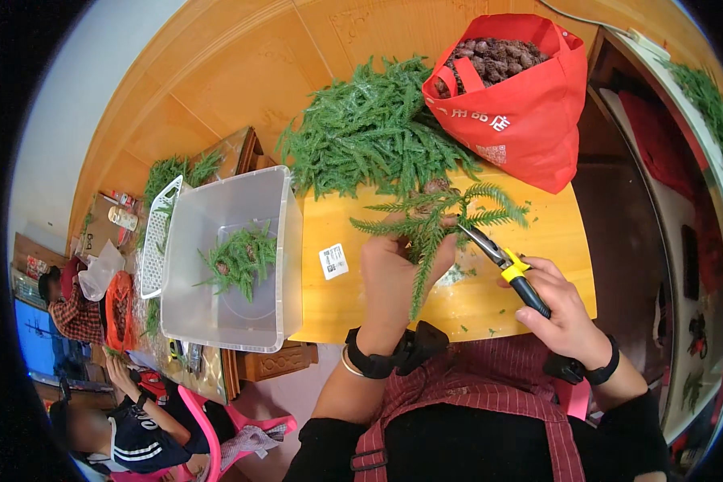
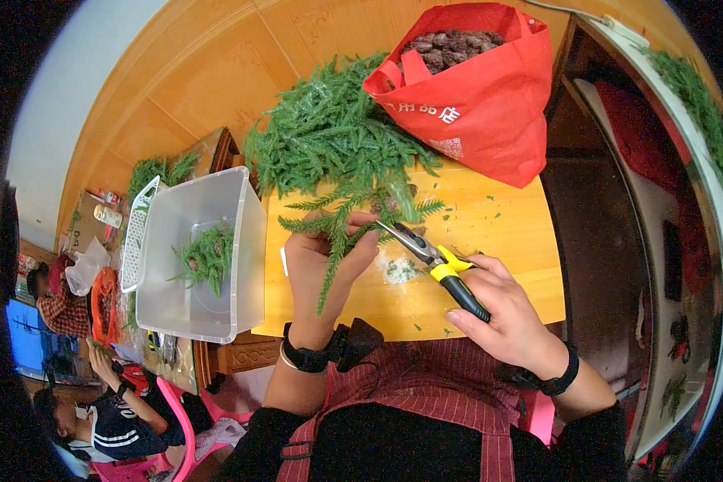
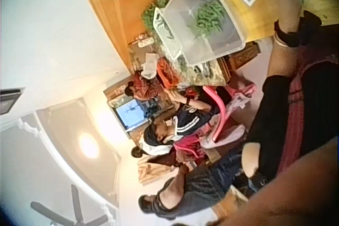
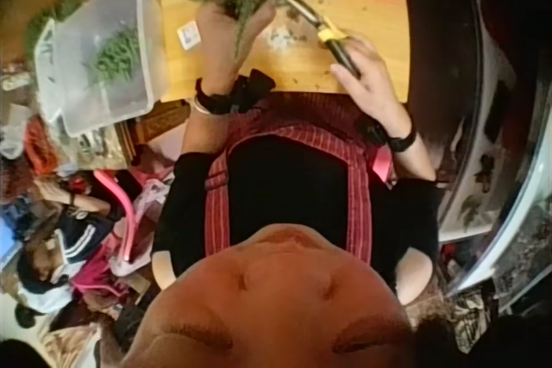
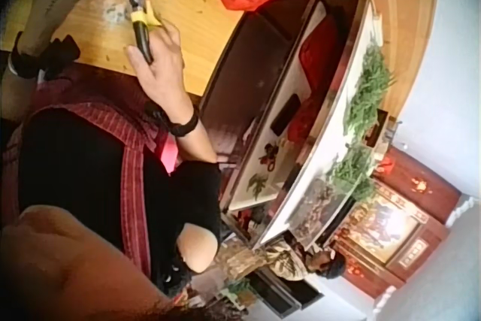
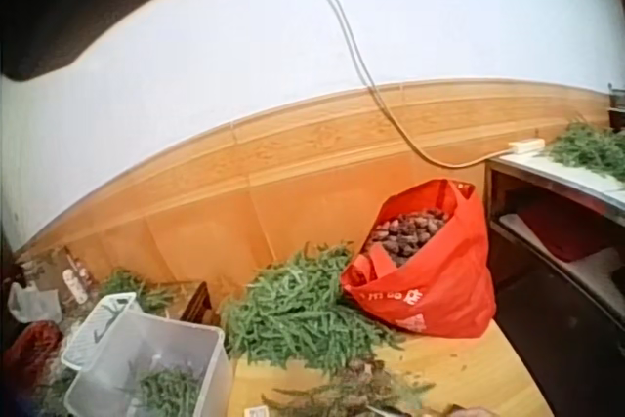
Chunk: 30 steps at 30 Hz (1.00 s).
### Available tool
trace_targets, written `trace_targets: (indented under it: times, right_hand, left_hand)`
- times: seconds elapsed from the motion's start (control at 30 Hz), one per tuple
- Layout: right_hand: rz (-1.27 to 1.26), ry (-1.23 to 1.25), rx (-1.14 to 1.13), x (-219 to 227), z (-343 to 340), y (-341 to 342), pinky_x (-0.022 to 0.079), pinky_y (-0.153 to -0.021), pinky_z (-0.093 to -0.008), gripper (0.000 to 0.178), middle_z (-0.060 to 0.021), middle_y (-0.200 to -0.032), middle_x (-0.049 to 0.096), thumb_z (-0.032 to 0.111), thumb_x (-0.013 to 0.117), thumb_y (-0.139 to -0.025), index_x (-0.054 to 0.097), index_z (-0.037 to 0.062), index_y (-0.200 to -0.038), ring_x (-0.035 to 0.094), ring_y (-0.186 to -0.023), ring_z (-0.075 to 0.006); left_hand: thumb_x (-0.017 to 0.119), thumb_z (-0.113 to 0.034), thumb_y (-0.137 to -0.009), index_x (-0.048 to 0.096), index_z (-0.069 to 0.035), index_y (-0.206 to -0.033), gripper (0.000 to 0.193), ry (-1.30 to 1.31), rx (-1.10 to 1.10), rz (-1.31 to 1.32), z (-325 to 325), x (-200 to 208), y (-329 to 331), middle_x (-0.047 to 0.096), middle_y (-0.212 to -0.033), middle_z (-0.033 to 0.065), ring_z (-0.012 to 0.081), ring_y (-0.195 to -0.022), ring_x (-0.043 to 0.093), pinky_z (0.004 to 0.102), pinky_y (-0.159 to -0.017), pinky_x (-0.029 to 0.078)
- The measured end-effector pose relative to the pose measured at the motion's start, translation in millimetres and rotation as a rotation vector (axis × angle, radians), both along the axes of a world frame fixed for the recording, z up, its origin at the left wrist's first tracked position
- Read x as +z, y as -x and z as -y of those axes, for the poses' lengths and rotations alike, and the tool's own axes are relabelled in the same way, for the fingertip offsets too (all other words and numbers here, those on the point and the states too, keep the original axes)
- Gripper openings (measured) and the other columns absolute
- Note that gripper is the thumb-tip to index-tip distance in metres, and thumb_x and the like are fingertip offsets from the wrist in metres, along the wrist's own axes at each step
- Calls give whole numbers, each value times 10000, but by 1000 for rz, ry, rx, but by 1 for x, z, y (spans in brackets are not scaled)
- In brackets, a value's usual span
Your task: Trimming roots and excess stems from green plants using snips and sorting them into a container.
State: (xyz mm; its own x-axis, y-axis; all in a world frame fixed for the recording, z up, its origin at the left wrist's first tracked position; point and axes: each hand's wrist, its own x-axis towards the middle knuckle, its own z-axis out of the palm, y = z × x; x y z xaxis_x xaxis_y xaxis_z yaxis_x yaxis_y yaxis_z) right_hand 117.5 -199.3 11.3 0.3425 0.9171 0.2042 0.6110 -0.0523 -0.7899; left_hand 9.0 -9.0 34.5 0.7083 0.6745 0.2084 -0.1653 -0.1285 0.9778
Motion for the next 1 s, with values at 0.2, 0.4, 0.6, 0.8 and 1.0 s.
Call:
trace_targets:
  times: [0.2,0.4,0.6,0.8,1.0]
  right_hand:
    - [94,-19,-33,0,-1,-1,358,-920,-429,345,-148,-932,588,212,569,-749,572,-14,-1010,489,-974,-370]
    - [105,-28,-13,4,-1,-3,361,-913,-428,313,-158,-867,563,209,580,-749,585,-14,-968,494,-936,-369]
    - [97,-45,16,3,0,-6,355,-923,-434,307,-160,-826,551,244,564,-771,594,-12,-939,509,-889,-361]
    - [66,-60,61,5,0,-9,353,-930,-439,321,-154,-811,551,276,563,-779,597,-10,-923,523,-855,-353]
    - [78,-58,61,4,1,-10,358,-928,-441,267,-144,-782,534,227,594,-754,593,-4,-888,525,-839,-350]
  left_hand:
    - [652,47,-723,570,17,-802,118,23,7,13,1,-2,0,636,-879,60,68,-726,551,210,-643,458]
    - [663,44,-719,560,41,-908,215,-42,33,27,3,-8,0,638,-876,72,96,-760,573,224,-682,469]
    - [656,51,-713,590,18,-865,169,44,41,67,5,-7,-1,625,-838,30,63,-724,546,196,-642,448]
    - [656,47,-721,571,24,-780,107,82,-2,109,3,-6,0,620,-860,52,74,-726,549,202,-632,448]
    - [658,47,-716,547,12,-741,119,148,-45,53,0,-4,1,614,-865,75,90,-688,549,207,-603,450]
